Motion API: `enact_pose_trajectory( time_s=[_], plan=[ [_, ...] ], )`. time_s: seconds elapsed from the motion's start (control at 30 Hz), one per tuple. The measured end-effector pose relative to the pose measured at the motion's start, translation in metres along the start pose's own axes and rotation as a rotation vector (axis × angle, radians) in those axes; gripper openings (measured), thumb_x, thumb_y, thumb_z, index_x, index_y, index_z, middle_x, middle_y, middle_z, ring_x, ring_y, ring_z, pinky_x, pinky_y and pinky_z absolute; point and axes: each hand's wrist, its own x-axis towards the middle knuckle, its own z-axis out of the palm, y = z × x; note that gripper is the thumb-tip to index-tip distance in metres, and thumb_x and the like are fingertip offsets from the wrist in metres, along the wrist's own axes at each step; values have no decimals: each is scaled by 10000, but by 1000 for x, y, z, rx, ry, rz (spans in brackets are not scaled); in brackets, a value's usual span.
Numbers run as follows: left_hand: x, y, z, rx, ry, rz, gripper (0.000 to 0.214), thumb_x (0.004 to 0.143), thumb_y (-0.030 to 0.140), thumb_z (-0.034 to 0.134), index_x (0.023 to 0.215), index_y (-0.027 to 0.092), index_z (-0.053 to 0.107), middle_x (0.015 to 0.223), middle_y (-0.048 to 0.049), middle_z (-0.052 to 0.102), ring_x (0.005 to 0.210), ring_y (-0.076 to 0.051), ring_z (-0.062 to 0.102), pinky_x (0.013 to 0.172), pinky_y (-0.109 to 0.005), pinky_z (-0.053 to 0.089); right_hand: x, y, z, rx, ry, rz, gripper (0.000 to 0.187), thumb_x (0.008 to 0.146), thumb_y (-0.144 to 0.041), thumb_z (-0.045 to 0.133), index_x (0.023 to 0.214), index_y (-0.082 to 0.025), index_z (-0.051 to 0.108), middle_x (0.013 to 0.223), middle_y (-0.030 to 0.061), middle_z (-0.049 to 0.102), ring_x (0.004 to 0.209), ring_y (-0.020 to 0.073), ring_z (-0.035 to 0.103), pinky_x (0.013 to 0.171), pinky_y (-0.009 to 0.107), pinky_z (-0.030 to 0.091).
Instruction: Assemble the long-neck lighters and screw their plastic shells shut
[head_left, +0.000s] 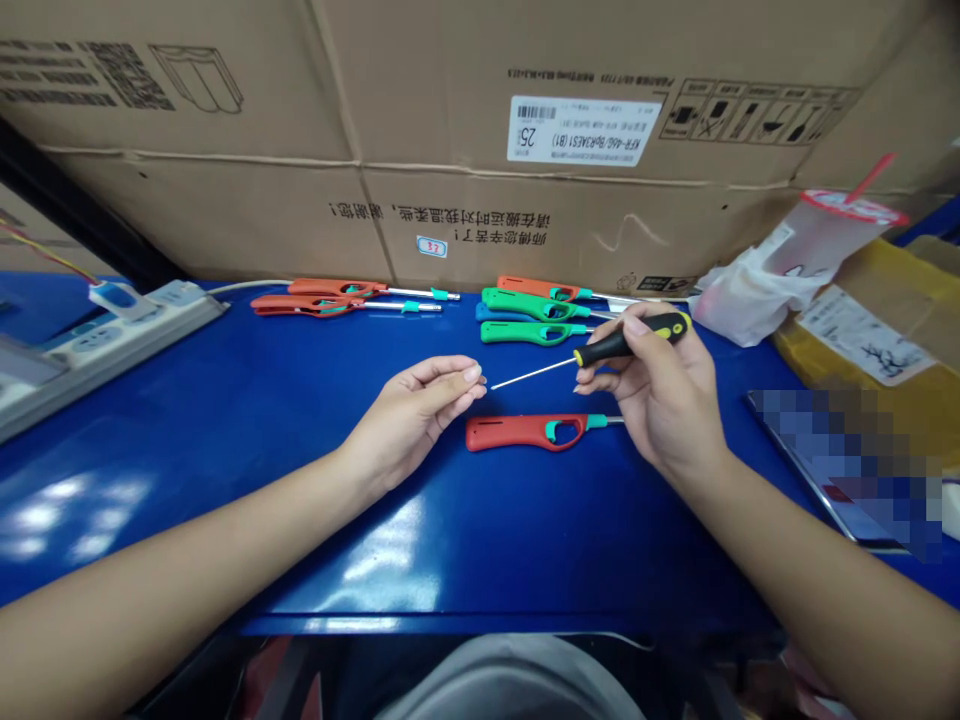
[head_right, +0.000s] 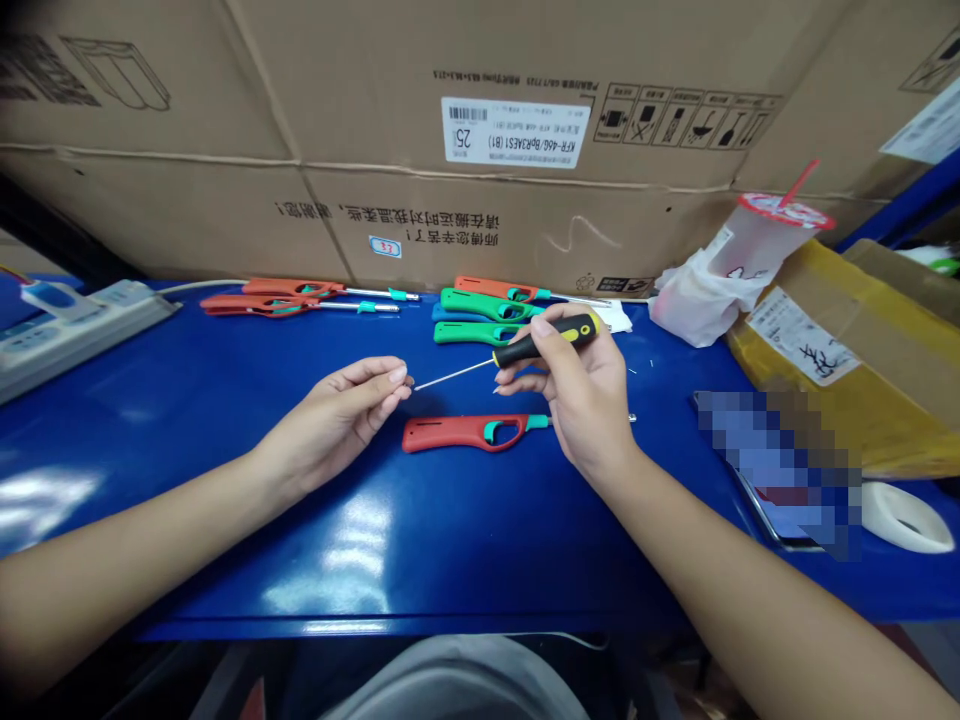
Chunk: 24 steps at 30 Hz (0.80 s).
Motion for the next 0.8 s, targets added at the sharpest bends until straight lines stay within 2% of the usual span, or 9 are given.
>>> enact_pose_trajectory(
  time_s=[0.13,0.33,0.57,0.8],
  plan=[
    [1,-1,-2,-35,-1,6,165,818,-12,793,863,145,776,801,-20,797,769,-102,787,777,-131,638,-3,-1,3,-29,19,-43,318,812,-465,861,935,-271,641,810,-51,748,599,162,752,523,283,668],
    [-3,-5,-5,-55,-95,-2,202,767,27,854,914,142,777,824,-34,814,789,-149,806,763,-184,664,-6,1,5,-34,55,-86,313,804,-455,878,907,-259,658,802,-49,750,566,130,734,517,238,655],
    [-4,-7,-4,-51,-91,-11,227,733,52,895,894,144,765,812,-27,808,799,-149,803,786,-195,663,-8,4,5,-110,41,-127,225,875,-450,815,925,-294,661,804,-22,742,595,180,754,526,309,678],
    [-4,-6,-3,-79,-69,-18,192,742,15,860,851,147,773,782,-18,804,759,-129,794,762,-174,655,-10,3,4,-84,38,-157,179,867,-410,827,930,-306,696,845,-16,741,589,163,738,521,307,668]
  ],
)
